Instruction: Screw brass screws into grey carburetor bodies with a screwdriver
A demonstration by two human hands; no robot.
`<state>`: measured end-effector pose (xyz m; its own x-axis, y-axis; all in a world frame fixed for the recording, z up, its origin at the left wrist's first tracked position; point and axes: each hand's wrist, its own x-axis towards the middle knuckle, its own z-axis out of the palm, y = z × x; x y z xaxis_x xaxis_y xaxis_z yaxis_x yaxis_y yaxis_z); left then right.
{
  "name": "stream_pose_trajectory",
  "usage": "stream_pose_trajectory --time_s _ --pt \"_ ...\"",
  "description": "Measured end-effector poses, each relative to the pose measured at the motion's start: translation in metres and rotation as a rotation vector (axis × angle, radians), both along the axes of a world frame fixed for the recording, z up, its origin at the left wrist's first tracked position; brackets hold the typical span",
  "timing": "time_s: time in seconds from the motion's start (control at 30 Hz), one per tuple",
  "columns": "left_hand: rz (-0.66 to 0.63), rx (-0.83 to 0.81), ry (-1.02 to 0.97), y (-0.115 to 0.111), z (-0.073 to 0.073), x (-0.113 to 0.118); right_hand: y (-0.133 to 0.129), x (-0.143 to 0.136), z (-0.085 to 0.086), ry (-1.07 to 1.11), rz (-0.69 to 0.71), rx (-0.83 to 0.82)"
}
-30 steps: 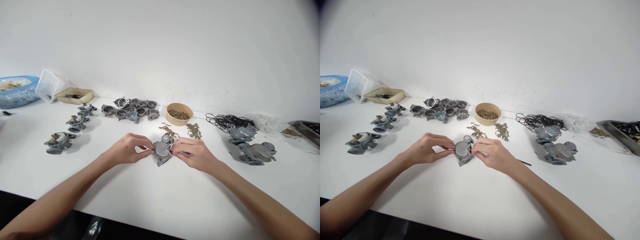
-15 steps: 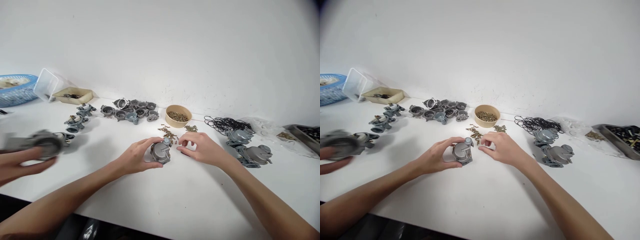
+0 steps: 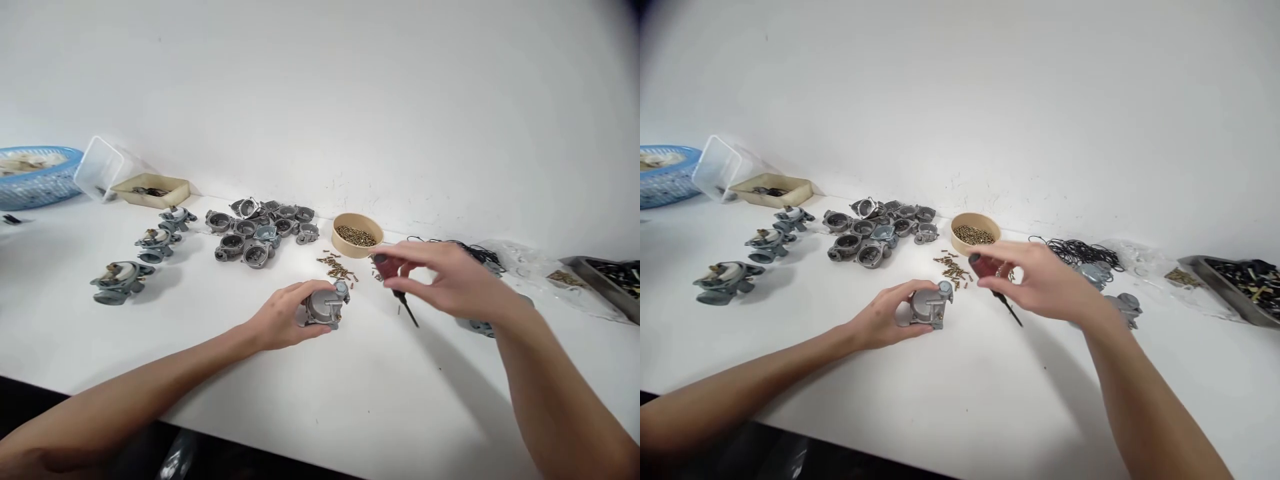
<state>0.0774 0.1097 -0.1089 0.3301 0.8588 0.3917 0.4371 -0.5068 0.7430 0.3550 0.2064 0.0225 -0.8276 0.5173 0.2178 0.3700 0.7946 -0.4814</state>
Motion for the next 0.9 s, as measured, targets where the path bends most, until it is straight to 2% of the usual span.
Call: stream_pose_trajectory --time_s 0.1,0.2,0.3,0.43,0.9 --pt "-0.026 -0.020 -0.051 0.003 -0.002 -0.001 -0.012 -0.012 0.027 0.412 0.037 0.103" --pt "-0.041 -0.036 -0.078 0.005 -0.004 -0.003 -0.019 -0.033 0.028 0.764 0.115 0.134" --pt "-0.087 -0.020 -0.111 0.006 -0.006 -0.004 -0.017 -0.048 0.013 0.769 0.144 0.064" --pt "-0.152 0.018 -0.117 0.007 -0.009 -0.006 -0.010 -0.051 -0.003 0.744 0.173 0.022" --pt "-0.144 0.018 -0.086 0.006 -0.009 -0.005 -0.012 -0.057 -0.012 0.707 0.204 -0.093"
